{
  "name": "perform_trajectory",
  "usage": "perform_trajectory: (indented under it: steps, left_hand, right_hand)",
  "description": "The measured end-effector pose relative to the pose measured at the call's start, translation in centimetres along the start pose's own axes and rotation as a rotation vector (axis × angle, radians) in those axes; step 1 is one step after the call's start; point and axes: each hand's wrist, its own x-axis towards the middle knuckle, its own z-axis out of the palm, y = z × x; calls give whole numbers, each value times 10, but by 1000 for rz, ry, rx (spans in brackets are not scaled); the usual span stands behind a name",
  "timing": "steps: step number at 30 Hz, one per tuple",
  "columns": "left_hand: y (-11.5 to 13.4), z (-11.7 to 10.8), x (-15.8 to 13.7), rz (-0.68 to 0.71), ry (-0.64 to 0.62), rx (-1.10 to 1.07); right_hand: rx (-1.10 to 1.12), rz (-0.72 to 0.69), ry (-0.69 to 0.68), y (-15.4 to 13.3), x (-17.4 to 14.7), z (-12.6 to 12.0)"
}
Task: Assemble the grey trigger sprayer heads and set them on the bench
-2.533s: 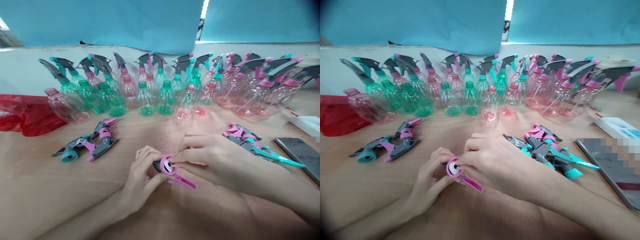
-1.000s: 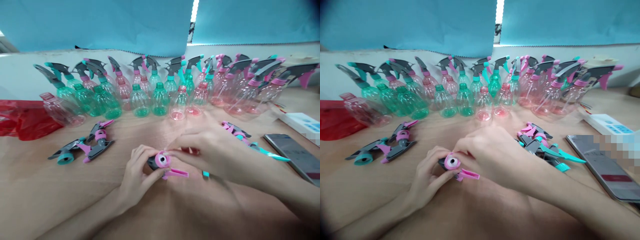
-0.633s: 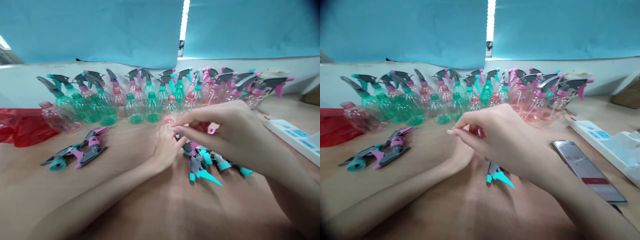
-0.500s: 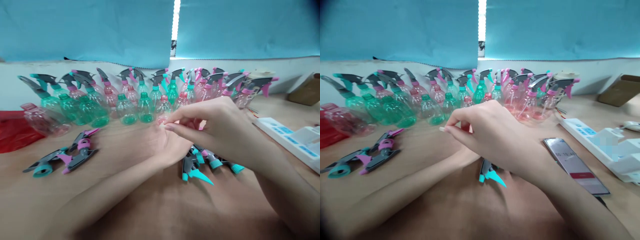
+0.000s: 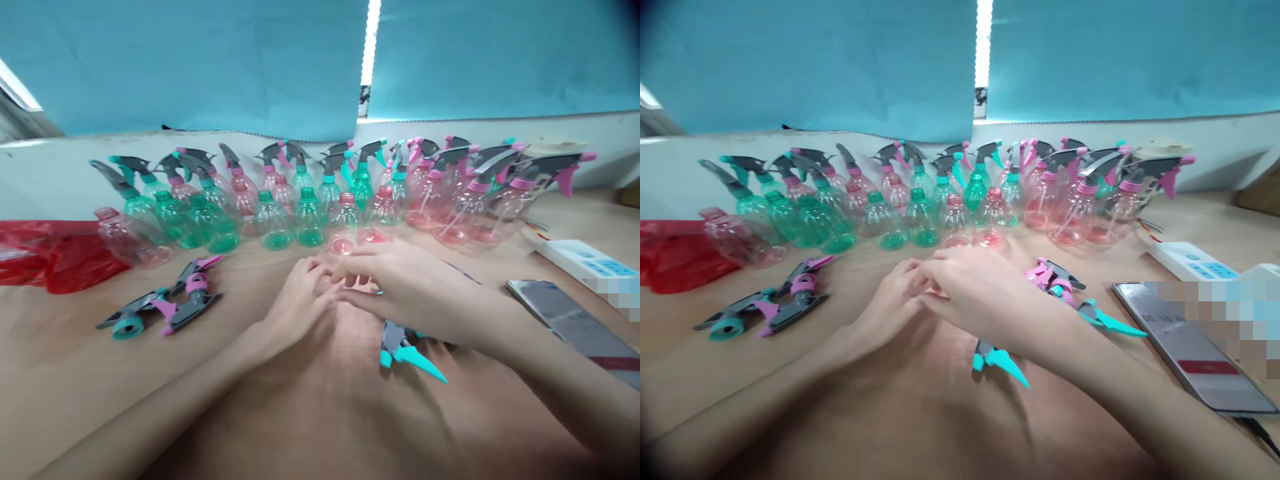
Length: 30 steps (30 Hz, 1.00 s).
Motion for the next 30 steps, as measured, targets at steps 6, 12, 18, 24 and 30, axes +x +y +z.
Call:
perform_trajectory:
  steps: [6, 12, 18, 24, 30]
  left_hand:
    - [-65, -66, -71, -195, 88, 206]
    - [-105, -118, -110, -443, 178, 416]
    - [-105, -112, -105, -538, 225, 628]
    - [-107, -97, -85, -547, 175, 750]
    - [-99, -92, -86, -468, 152, 755]
  right_hand:
    - [60, -44, -85, -8, 13, 45]
    - [77, -130, -84, -32, 41, 91]
    - [25, -123, -16, -49, 41, 135]
    - [-42, -48, 71, -16, 18, 139]
    - [-74, -75, 71, 5, -12, 129]
